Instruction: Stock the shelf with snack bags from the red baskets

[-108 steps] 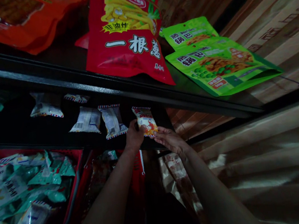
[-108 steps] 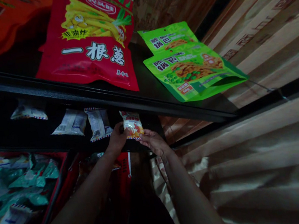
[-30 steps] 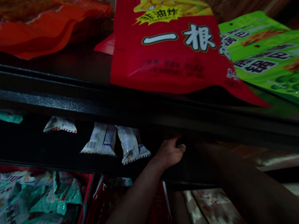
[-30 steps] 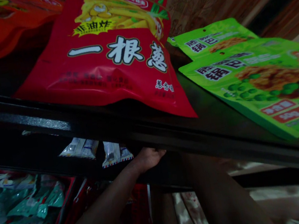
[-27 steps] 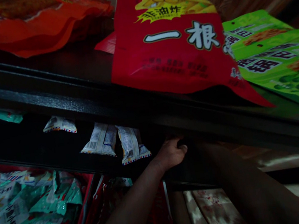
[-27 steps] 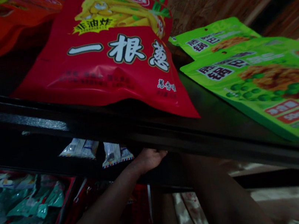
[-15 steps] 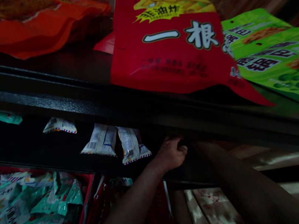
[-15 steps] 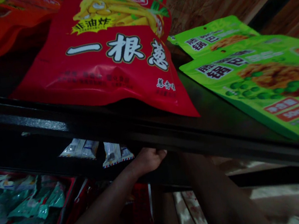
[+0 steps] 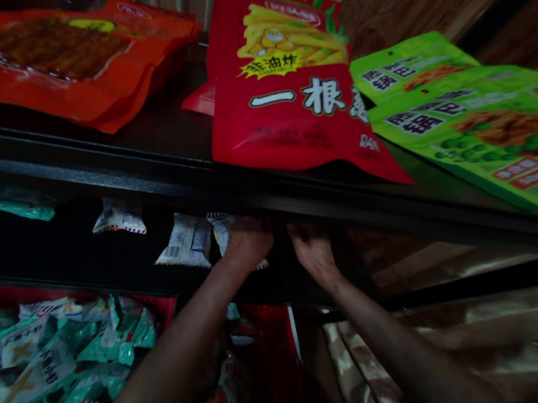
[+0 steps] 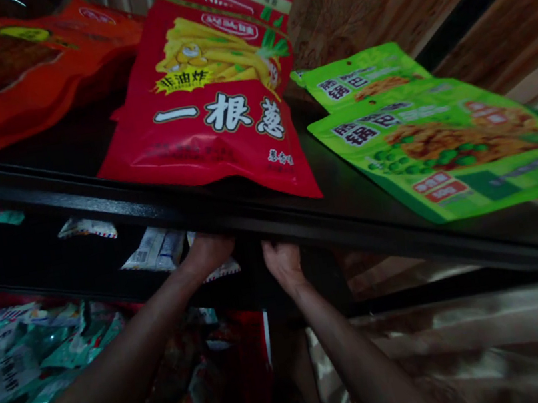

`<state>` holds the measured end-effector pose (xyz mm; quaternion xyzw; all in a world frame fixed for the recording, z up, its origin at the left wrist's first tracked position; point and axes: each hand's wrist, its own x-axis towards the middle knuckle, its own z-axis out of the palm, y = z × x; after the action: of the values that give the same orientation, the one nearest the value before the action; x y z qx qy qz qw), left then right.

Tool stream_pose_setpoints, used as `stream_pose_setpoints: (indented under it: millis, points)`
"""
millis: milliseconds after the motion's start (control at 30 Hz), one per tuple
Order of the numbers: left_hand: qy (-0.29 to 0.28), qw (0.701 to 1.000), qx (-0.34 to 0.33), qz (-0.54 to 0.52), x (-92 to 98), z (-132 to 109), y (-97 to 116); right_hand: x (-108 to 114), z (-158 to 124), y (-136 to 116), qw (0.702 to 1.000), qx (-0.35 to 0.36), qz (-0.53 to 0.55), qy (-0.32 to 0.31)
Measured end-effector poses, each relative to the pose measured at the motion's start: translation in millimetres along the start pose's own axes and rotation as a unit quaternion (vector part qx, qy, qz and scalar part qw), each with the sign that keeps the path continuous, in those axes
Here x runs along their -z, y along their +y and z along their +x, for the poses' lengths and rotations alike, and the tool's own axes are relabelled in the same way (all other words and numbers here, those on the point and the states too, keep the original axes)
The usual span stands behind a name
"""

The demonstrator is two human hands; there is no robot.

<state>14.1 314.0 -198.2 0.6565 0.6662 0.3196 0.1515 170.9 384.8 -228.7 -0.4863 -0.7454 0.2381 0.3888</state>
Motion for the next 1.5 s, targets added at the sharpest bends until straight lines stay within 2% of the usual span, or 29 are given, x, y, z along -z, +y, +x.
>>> stream_pose_setpoints:
  millis: [33, 67, 167, 300, 367, 467, 633, 733, 833, 1033, 1133, 1300, 1500]
  points:
    - [0.022, 0.999, 0.019, 0.043, 8.4, -3, -5, -6, -9, -8, 1.000, 0.005, -0.006, -0.021]
    - [0.040, 0.996, 0.038, 0.071, 15.9, -7, -10, -12, -17, -15, 0.997, 0.015, -0.021, -0.068]
    - [0.051, 0.993, 0.082, 0.066, 29.1, -23, -15, -30, -39, -33, 0.983, 0.042, -0.072, -0.164]
    - [0.033, 0.998, 0.032, 0.042, 21.4, -46, -12, -43, -61, -34, 0.968, 0.063, -0.115, -0.215]
    - [0.027, 0.999, -0.005, 0.046, 11.4, -56, -13, -44, -70, -29, 0.967, 0.068, -0.117, -0.215]
    - [-0.009, 0.997, -0.046, 0.066, -1.8, -68, -16, -43, -80, -23, 0.977, 0.050, -0.100, -0.181]
    - [-0.041, 0.991, -0.040, 0.122, -8.7, -87, -11, -34, -90, -22, 0.986, 0.011, -0.083, -0.145]
    - [-0.067, 0.989, -0.021, 0.134, -7.8, -99, -2, -28, -96, -22, 0.987, 0.009, -0.079, -0.139]
    - [-0.093, 0.985, -0.032, 0.140, -3.3, -109, 6, -20, -103, -26, 0.987, 0.001, -0.076, -0.142]
    - [-0.126, 0.977, -0.053, 0.163, 17.7, -129, 15, 3, -115, -54, 0.971, -0.011, -0.098, -0.217]
    - [-0.119, 0.979, -0.062, 0.151, 28.5, -136, 17, 14, -122, -70, 0.964, -0.029, -0.092, -0.248]
    - [-0.071, 0.990, -0.061, 0.103, 40.0, -133, 20, 24, -126, -75, 0.973, -0.072, -0.015, -0.221]
    - [-0.031, 0.998, -0.057, 0.027, 28.2, -115, 15, 26, -116, -62, 0.963, -0.087, 0.077, -0.244]
